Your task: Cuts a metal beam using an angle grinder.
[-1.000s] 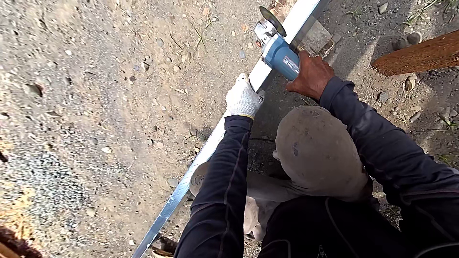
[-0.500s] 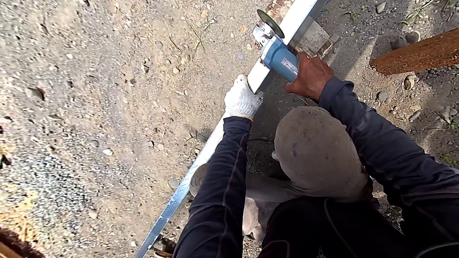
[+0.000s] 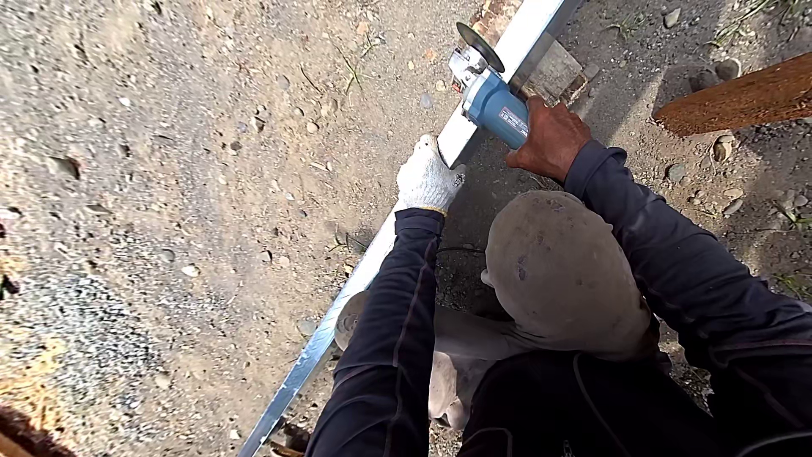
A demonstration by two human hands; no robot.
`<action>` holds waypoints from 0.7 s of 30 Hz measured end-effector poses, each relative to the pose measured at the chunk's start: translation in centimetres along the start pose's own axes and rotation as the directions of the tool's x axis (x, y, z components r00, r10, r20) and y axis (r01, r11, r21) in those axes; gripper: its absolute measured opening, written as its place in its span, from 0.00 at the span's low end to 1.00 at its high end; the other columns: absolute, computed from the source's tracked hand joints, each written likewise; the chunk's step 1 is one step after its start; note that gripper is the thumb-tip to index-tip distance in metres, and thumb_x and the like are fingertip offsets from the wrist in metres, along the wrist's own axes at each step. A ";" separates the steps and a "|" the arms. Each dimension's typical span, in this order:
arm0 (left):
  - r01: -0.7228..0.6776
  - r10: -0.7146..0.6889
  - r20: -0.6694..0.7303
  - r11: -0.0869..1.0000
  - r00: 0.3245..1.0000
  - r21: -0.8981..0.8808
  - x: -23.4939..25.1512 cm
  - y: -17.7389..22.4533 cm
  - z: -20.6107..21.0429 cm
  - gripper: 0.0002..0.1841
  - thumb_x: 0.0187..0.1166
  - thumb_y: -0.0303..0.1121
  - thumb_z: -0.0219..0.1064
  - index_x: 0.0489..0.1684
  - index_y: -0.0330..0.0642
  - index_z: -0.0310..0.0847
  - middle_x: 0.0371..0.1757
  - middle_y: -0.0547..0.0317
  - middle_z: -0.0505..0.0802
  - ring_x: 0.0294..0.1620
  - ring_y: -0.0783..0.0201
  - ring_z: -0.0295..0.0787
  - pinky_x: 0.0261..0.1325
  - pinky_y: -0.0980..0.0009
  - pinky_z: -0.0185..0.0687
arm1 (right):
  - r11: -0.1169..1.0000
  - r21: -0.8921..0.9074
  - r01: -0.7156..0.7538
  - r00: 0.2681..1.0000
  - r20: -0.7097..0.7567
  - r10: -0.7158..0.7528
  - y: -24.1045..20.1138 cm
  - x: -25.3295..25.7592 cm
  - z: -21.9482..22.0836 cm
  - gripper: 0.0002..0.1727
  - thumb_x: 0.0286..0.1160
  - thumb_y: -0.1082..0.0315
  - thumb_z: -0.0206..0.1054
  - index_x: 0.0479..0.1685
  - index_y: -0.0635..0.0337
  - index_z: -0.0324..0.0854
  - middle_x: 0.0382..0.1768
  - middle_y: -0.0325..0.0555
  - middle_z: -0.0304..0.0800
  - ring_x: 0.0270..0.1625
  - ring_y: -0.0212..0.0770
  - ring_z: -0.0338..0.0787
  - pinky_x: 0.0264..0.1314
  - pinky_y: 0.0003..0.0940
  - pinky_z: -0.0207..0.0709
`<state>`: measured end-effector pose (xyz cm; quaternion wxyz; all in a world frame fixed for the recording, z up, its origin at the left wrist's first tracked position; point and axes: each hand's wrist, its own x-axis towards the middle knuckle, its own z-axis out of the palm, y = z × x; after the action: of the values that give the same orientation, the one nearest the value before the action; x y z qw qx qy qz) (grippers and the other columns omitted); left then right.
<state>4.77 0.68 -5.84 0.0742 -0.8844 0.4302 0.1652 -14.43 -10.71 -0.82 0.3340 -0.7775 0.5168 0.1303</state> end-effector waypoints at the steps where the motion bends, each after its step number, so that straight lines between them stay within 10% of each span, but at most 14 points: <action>1: -0.001 0.001 -0.002 1.000 1.000 -0.004 0.0 0.0 0.0 0.38 0.61 0.60 0.74 0.68 0.44 0.75 0.56 0.44 0.93 0.50 0.38 0.94 0.46 0.33 0.84 | 1.000 0.000 0.001 1.000 0.001 -0.001 0.0 0.0 0.0 0.51 0.50 0.41 0.81 0.78 0.57 0.68 0.55 0.59 0.90 0.58 0.62 0.91 0.51 0.65 0.82; 21: -0.001 0.001 0.008 1.000 1.000 0.005 0.0 0.0 0.1 0.39 0.61 0.60 0.74 0.69 0.43 0.75 0.58 0.43 0.92 0.51 0.38 0.93 0.46 0.32 0.85 | 1.000 0.002 0.012 1.000 -0.013 -0.012 0.6 -0.3 0.3 0.51 0.49 0.40 0.81 0.77 0.57 0.69 0.52 0.60 0.90 0.55 0.63 0.92 0.48 0.66 0.83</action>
<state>4.74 0.66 -5.93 0.0780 -0.8833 0.4309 0.1674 -15.09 -10.40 -1.13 0.3323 -0.7811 0.5142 0.1226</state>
